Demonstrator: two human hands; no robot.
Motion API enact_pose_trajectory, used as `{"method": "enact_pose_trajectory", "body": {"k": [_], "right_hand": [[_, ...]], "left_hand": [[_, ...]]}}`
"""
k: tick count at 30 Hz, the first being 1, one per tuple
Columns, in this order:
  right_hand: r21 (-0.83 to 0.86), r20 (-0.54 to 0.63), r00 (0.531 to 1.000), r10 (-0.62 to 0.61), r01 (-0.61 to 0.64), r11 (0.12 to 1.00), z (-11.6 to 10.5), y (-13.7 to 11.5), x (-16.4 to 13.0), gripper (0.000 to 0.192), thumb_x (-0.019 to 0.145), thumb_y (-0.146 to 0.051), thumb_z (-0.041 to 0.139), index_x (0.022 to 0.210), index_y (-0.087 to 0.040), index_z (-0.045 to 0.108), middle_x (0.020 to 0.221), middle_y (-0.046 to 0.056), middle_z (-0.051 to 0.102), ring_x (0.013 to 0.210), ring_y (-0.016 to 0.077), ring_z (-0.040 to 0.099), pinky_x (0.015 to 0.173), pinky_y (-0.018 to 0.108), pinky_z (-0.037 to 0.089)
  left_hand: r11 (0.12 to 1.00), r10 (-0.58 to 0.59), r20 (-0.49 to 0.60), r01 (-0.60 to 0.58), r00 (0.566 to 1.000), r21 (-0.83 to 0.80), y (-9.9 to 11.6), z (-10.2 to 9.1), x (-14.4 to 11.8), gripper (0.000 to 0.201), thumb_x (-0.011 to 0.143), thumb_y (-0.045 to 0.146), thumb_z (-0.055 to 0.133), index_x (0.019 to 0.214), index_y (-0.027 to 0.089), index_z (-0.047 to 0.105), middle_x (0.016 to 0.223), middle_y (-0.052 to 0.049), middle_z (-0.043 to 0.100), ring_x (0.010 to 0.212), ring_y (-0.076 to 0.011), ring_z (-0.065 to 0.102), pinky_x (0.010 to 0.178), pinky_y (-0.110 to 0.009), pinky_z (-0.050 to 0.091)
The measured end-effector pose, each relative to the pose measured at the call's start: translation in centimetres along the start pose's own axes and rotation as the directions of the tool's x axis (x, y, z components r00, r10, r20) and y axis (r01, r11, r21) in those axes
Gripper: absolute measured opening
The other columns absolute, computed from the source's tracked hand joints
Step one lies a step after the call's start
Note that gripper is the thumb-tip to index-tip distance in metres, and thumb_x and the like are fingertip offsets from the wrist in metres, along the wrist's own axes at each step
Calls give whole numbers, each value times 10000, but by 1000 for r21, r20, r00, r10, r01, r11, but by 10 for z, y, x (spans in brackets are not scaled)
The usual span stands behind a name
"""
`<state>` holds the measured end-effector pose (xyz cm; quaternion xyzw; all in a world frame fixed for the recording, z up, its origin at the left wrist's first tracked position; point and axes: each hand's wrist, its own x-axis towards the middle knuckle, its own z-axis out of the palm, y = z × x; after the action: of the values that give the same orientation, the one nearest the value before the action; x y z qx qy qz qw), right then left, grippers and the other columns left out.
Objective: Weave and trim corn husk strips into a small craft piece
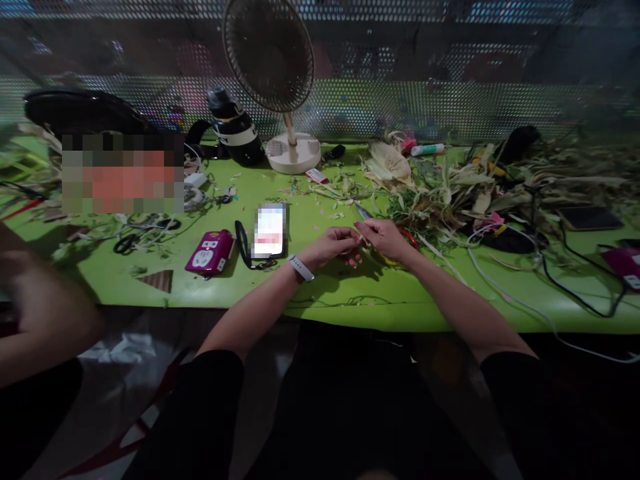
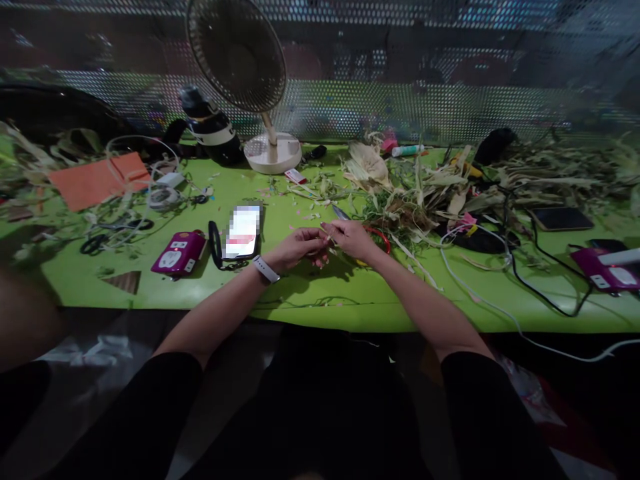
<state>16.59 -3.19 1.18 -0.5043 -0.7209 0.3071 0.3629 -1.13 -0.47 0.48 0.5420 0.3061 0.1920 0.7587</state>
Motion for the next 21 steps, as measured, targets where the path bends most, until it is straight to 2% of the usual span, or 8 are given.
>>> {"method": "enact_pose_trajectory", "body": {"k": [5,8,11,14,16,18,21], "right_hand": [[-10,-79,997,24,-25,1000,2,-2,1,621,824,-759,447,547,-208,376,519,-54,325,521,82,300,532,261,256],[62,-80,995,59,-54,997,1,0,1,633,791,-785,477,541,-208,400,502,-55,338,498,81,317,503,257,266],[256,-97,984,152,-123,959,-1,3,1,616,762,-801,514,599,-210,462,481,-58,404,437,82,364,448,246,299],[442,-98,971,218,-154,884,1,4,2,585,736,-780,583,644,-208,498,493,-55,469,418,85,434,428,232,352],[511,-58,972,229,-169,843,4,3,2,566,718,-754,630,669,-200,527,528,-41,524,449,90,498,442,222,384],[532,17,973,231,-204,822,5,1,1,536,713,-714,665,689,-190,551,558,-26,567,475,96,539,450,218,398],[525,109,964,244,-264,809,2,-1,-1,513,747,-678,636,653,-182,549,546,-16,557,456,97,519,438,229,401]], "left_hand": [[1000,3,46,-3,999,16,-1,-2,-1,319,754,369,776,819,121,585,641,-42,711,573,-134,692,602,-241,549],[997,52,60,-55,997,51,-4,-3,0,323,760,375,773,845,117,600,656,-33,703,582,-122,681,618,-242,545],[980,191,-75,-187,979,67,-3,-5,2,412,757,366,782,1054,140,608,729,-13,712,614,-99,671,632,-224,528],[952,304,-264,-303,916,43,1,-11,2,515,746,352,793,1186,184,585,814,-7,720,699,-93,671,657,-208,504],[946,304,-316,-323,899,-10,3,-14,3,443,727,354,803,1105,181,647,817,2,707,706,-77,643,660,-195,479],[947,283,-324,-317,903,-57,3,-17,5,349,701,362,816,970,168,705,765,21,678,645,-51,578,640,-186,449],[946,294,-315,-322,903,-41,-2,-18,10,296,669,377,828,840,156,731,734,27,662,627,-43,523,650,-188,429]]}}
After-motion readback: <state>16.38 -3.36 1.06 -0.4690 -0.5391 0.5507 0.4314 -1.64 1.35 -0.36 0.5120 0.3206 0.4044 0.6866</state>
